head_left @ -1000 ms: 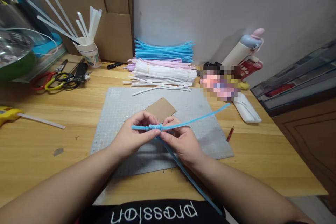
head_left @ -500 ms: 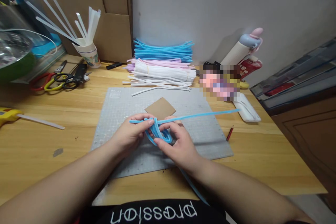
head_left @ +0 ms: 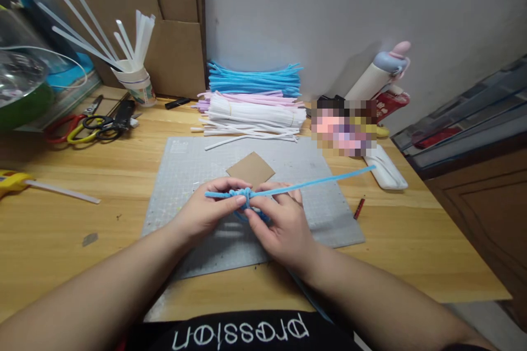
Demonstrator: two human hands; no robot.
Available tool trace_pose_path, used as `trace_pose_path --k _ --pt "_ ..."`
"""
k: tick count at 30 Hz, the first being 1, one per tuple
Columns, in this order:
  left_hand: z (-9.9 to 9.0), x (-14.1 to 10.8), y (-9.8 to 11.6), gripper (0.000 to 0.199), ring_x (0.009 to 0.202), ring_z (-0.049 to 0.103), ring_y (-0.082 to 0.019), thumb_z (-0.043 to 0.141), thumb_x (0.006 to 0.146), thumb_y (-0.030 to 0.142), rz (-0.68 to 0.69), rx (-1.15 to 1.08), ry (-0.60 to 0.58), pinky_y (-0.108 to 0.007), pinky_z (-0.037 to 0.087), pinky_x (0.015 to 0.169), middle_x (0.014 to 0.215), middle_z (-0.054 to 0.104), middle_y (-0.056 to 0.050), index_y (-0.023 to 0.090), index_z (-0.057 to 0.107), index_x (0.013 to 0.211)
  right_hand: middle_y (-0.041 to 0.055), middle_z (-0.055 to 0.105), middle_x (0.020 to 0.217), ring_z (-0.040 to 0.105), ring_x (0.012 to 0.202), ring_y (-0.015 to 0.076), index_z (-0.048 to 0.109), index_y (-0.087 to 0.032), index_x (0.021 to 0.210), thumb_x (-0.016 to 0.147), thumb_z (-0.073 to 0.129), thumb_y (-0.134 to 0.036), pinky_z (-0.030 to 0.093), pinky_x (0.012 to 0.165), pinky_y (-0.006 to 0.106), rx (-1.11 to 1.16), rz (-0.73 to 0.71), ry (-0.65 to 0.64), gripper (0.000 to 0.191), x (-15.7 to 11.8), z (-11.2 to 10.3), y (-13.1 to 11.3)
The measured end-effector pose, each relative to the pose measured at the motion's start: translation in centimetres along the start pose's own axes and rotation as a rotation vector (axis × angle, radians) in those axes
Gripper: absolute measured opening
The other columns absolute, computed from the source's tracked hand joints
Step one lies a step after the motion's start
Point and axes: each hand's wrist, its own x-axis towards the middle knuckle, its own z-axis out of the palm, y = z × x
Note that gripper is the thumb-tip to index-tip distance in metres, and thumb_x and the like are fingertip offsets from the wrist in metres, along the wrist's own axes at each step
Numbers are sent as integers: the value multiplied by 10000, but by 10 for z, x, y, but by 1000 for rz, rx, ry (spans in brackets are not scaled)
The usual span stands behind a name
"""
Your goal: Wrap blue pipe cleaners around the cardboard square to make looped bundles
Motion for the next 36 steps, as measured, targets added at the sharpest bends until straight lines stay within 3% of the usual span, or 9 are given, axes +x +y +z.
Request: trace_pose_path --k 4,10,13,17,20,23,27,33,36 --pt "-1 -1 -1 218 786 614 -109 799 672 211 13 105 24 -202 466 739 833 698 20 205 712 872 47 700 963 590 1030 229 674 -217 889 895 525 -254 303 931 430 28 -18 -29 153 1 0 2" --pt "3 1 3 248 666 633 -110 818 634 230 -76 -133 85 -214 480 664 739 701 12 187 692 843 10 713 943 620 891 167 658 -245 967 890 519 -182 378 829 340 338 71 51 171 2 2 8" --pt "4 2 3 254 695 635 -114 816 633 217 -70 -121 87 -218 478 689 774 704 11 195 700 857 16 702 890 608 851 172 647 -230 927 867 517 -155 352 834 349 271 45 24 161 4 3 9" --pt "1 1 -1 271 793 625 -142 788 675 239 7 43 73 -240 466 750 881 709 -11 212 723 937 32 672 809 561 790 193 620 -200 856 818 493 -129 288 806 382 17 -62 -164 151 8 0 8" --pt "-1 0 -1 239 823 624 -157 773 696 255 20 115 59 -252 457 776 896 715 -21 211 734 928 21 651 766 534 739 186 588 -197 840 825 472 -142 272 760 378 -20 -89 -238 129 8 -2 8" --pt "-1 0 1 191 766 626 -129 772 703 256 6 30 69 -229 460 740 837 709 4 223 732 887 6 629 803 534 763 175 546 -210 899 856 469 -172 306 788 375 157 -30 -170 96 4 -2 9" --pt "3 -1 5 210 689 628 -115 786 685 252 -41 -110 91 -221 469 690 759 705 6 212 717 879 27 589 920 541 887 182 521 -223 969 863 534 -264 398 823 357 495 214 16 115 -1 8 11" --pt "2 -1 5 199 725 632 -134 783 682 244 18 -51 104 -242 474 715 806 704 -9 197 715 863 53 649 945 607 885 191 615 -217 1040 818 622 -368 489 820 367 1021 536 -52 268 3 21 13" --pt "0 -1 1 181 739 613 -129 769 704 251 40 25 83 -234 465 716 817 687 -4 207 721 872 32 679 914 638 852 180 635 -235 1001 797 664 -359 518 778 342 1160 567 -2 241 6 19 13"
